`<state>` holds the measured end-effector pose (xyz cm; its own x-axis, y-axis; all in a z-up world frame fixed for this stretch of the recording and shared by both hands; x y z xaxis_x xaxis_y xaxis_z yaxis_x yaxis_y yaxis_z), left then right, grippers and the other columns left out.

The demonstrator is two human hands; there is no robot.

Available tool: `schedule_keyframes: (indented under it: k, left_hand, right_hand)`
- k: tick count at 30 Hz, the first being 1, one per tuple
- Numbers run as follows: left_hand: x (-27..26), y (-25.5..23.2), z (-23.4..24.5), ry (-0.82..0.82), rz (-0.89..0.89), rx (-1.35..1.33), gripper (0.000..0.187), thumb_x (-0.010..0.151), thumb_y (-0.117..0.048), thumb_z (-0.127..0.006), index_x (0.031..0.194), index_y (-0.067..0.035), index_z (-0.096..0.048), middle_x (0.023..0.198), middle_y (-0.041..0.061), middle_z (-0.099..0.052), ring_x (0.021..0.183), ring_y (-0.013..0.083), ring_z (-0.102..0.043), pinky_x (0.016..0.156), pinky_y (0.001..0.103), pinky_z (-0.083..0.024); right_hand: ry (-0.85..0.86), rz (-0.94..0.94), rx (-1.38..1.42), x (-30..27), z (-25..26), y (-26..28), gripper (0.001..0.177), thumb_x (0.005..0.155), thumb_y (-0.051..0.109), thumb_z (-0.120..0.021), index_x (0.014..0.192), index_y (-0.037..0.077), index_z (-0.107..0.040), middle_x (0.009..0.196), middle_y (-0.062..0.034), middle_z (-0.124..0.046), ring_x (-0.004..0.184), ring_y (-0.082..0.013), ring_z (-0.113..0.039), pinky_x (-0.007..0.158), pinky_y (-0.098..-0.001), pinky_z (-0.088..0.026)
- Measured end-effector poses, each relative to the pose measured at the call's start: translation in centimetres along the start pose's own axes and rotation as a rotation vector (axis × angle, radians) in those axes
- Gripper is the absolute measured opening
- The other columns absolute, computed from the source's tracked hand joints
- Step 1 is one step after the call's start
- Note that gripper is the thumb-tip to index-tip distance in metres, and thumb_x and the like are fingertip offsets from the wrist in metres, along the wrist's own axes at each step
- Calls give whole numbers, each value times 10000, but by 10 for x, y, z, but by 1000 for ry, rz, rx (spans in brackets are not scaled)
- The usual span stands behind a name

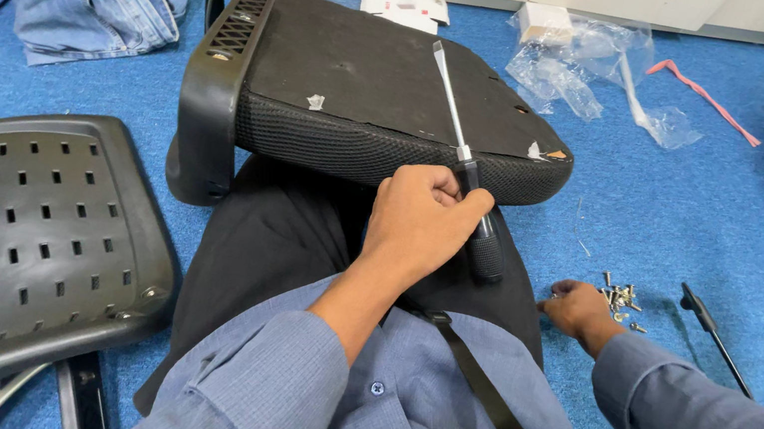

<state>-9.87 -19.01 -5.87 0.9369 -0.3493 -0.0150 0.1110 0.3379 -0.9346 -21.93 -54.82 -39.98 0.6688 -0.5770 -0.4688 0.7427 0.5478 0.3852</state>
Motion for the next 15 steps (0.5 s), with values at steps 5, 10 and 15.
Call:
schedule_keyframes:
  k: [5, 10, 15]
  left_hand:
    - [1, 5, 6, 14, 4, 2, 330, 733, -325, -734, 681, 0, -710, 568, 64, -693, 538, 149, -681, 582, 296, -546]
    - [1, 7, 14, 18, -9, 21, 343, 727, -337, -737, 675, 0, -704, 586, 55, -694, 551, 142, -675, 587, 297, -546]
    - [4, 2, 18, 73, -12, -1, 333, 720, -341, -723, 674, -12, -701, 577, 55, -691, 544, 138, -667, 578, 293, -546]
  right_hand:
    - [-141, -47, -103, -19, 10, 3, 333, 822, 322, -777, 1088, 123, -778, 1093, -140, -761, 1031, -299, -721, 929, -399, -551]
    - [-237, -93, 22, -56, 14, 10, 266, 864, 315, -725, 979, 85, -795, 850, -160, -782, 839, -307, -755, 809, -404, -579]
    - [-401, -164, 292, -82, 53, 36, 304, 844, 293, -789, 871, -7, -744, 796, -186, -745, 694, -262, -690, 704, -417, -551]
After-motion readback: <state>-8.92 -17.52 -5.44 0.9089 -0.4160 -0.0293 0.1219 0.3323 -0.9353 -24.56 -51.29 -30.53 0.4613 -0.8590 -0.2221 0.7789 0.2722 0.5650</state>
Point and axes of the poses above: each hand's wrist, its own x-axis towards the middle knuckle, its own z-axis out of the back of the hand, y = z × x, the point moved 10 cm from there along x, towards the middle knuckle
